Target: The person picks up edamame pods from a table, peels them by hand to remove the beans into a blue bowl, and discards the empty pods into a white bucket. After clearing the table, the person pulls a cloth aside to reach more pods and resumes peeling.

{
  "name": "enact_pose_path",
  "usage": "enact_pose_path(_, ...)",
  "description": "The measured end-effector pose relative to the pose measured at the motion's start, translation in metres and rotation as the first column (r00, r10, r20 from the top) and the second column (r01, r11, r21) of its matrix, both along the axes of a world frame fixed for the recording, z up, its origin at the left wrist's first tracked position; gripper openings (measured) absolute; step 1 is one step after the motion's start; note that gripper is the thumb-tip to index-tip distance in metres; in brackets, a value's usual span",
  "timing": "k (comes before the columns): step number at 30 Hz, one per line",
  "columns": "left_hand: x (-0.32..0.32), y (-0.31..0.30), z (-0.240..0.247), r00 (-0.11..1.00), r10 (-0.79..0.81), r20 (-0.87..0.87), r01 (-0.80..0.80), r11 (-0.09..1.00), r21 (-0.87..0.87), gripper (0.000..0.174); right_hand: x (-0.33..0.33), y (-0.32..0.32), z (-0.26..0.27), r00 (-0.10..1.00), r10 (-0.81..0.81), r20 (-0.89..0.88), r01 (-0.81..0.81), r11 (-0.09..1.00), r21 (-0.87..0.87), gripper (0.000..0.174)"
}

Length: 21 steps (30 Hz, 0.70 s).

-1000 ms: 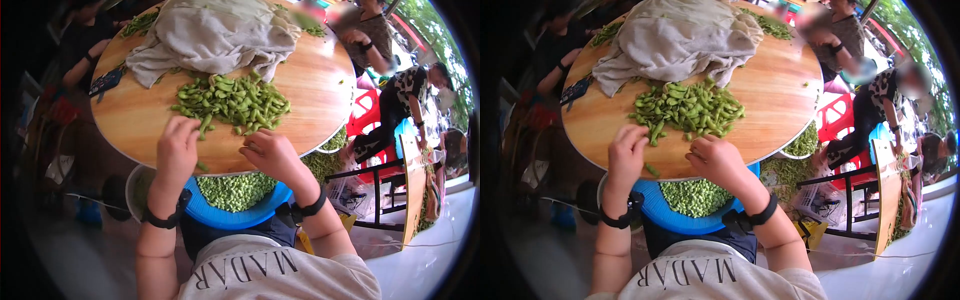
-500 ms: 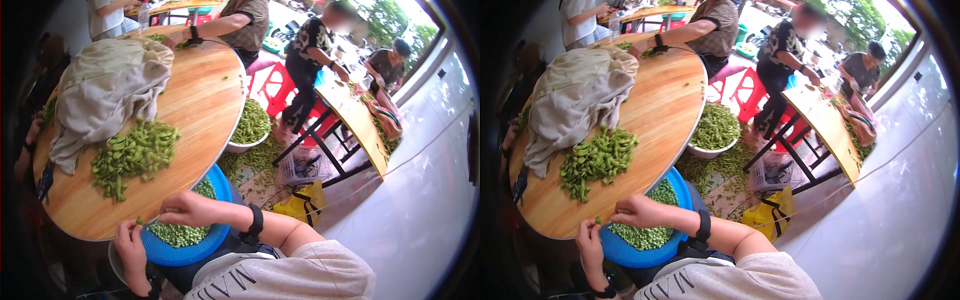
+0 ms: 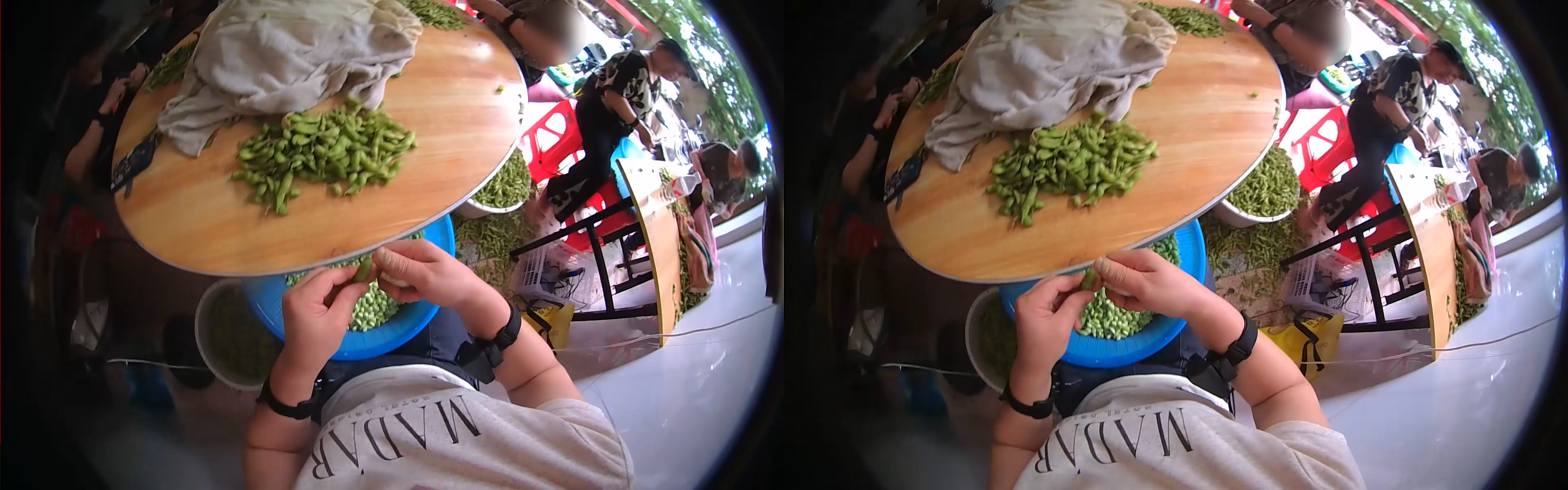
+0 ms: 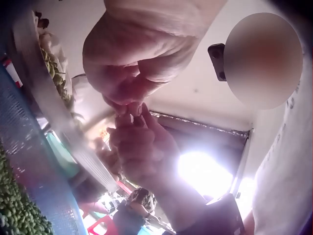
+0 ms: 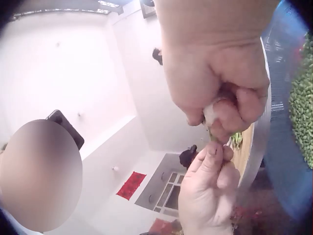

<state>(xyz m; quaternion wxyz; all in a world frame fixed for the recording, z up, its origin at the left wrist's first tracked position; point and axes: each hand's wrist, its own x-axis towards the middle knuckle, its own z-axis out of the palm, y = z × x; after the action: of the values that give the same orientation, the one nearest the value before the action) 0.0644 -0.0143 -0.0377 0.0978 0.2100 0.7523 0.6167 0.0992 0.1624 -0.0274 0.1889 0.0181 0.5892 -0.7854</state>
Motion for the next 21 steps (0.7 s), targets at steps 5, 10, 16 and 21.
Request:
enact_pose_path(5,0.002,-0.001,-0.005,0.956,0.058,-0.287,-0.057,0.998,0.014,0.015,0.001,-0.013,-0.001,0.999,-0.033,0.032,0.033,0.999,0.008,0.04)
enact_pose_path(10,0.006,-0.003,0.002,0.928,0.07,-0.365,-0.106,0.991,-0.08,0.016,-0.002,-0.02,-0.002,1.0,-0.03,0.006,0.029,0.997,0.069,0.034)
enact_pose_path(16,0.007,0.008,-0.009,0.874,0.12,-0.471,-0.167,0.984,-0.059,0.013,0.004,-0.03,-0.015,0.945,-0.212,-0.248,0.277,0.924,0.262,0.023)
enact_pose_path(21,0.012,0.013,-0.034,0.948,0.19,-0.254,-0.175,0.981,0.08,0.01,0.006,-0.031,-0.028,0.865,-0.221,-0.45,0.395,0.853,0.341,0.024)
